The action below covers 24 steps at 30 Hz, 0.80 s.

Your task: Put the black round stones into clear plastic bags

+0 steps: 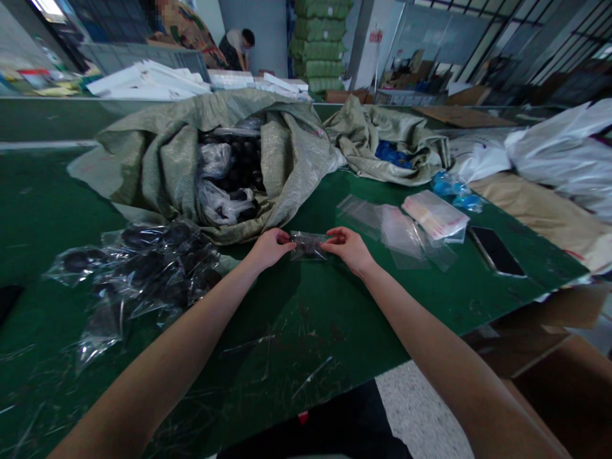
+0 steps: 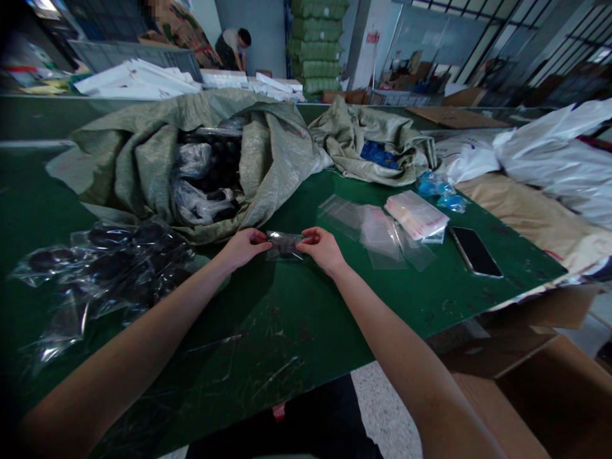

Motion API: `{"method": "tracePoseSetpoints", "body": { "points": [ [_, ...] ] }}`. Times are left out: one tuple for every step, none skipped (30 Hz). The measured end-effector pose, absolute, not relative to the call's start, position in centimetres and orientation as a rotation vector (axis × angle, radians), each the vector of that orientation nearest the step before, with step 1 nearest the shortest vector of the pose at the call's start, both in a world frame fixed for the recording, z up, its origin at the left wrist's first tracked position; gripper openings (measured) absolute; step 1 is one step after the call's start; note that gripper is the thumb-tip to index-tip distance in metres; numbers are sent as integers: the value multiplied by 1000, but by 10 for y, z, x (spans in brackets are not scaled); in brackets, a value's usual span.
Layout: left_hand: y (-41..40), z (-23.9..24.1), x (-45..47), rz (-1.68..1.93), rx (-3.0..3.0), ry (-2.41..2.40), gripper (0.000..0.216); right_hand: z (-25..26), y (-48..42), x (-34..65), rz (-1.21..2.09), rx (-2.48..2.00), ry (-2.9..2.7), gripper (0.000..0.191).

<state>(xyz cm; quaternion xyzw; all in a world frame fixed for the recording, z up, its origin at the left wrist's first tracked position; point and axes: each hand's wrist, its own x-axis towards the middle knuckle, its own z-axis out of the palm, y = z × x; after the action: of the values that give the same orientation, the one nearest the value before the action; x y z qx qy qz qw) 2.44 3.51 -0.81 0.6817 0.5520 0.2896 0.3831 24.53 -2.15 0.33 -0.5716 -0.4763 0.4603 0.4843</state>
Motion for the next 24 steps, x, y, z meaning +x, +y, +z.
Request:
{"method": "tracePoseSetpoints", "body": {
  "points": [
    [35,-8,25,730,1702,1418,31,3,-22,245,1119,-1393,-1159,37],
    [35,-8,25,714,1654,1417,32,4,-22,245,1118,-1393,-1159,37],
    [35,-7,25,688,1604,1405,33,4,-22,245,1116,-1395,-1161,37],
    [35,-7,26,663,1558,1386,34,4,-22,245,1114,-1397,-1163,37],
    [34,-5,26,638,1526,1362,34,4,-22,245,1111,-1402,-1163,37],
    [32,-4,26,620,1512,1337,34,4,-22,245,1110,-1407,-1162,37],
    [30,-2,26,611,1515,1313,33,4,-22,245,1109,-1410,-1160,36],
    [29,0,27,609,1524,1299,32,4,-22,245,1110,-1410,-1156,36],
    [27,2,27,612,1532,1297,29,3,-22,245,1112,-1408,-1154,36],
    [26,3,27,616,1531,1303,26,3,-22,245,1117,-1404,-1152,37],
    [25,4,28,617,1527,1312,23,2,-22,245,1121,-1401,-1153,37],
    [25,4,28,618,1521,1321,20,2,-21,245,1122,-1399,-1155,37],
    [25,3,28,614,1517,1327,18,1,-21,245,1121,-1398,-1158,37],
    [26,2,28,609,1515,1330,17,0,-21,245,1120,-1396,-1162,37],
    [27,0,27,603,1515,1327,16,-1,-21,245,1119,-1393,-1166,37],
    [28,-2,27,595,1514,1321,15,-2,-21,246,1115,-1393,-1172,37],
    [29,-3,27,584,1513,1311,15,-3,-21,246,1111,-1392,-1179,37],
    [30,-5,27,573,1508,1299,14,-4,-21,245,1108,-1393,-1187,37],
    [30,-5,27,564,1502,1284,13,-5,-21,245,1104,-1394,-1196,37],
    [30,-5,27,556,1491,1268,13,-6,-21,245,1103,-1394,-1203,36],
    [29,-4,27,551,1476,1249,12,-6,-21,245,1106,-1392,-1207,36],
    [28,-2,27,549,1451,1226,13,-6,-21,245,1111,-1386,-1206,36],
    [27,0,28,549,1418,1200,14,-6,-21,245,1117,-1380,-1202,36],
    [25,3,29,550,1379,1173,15,-6,-21,244,1120,-1376,-1197,36]
  ]
}}
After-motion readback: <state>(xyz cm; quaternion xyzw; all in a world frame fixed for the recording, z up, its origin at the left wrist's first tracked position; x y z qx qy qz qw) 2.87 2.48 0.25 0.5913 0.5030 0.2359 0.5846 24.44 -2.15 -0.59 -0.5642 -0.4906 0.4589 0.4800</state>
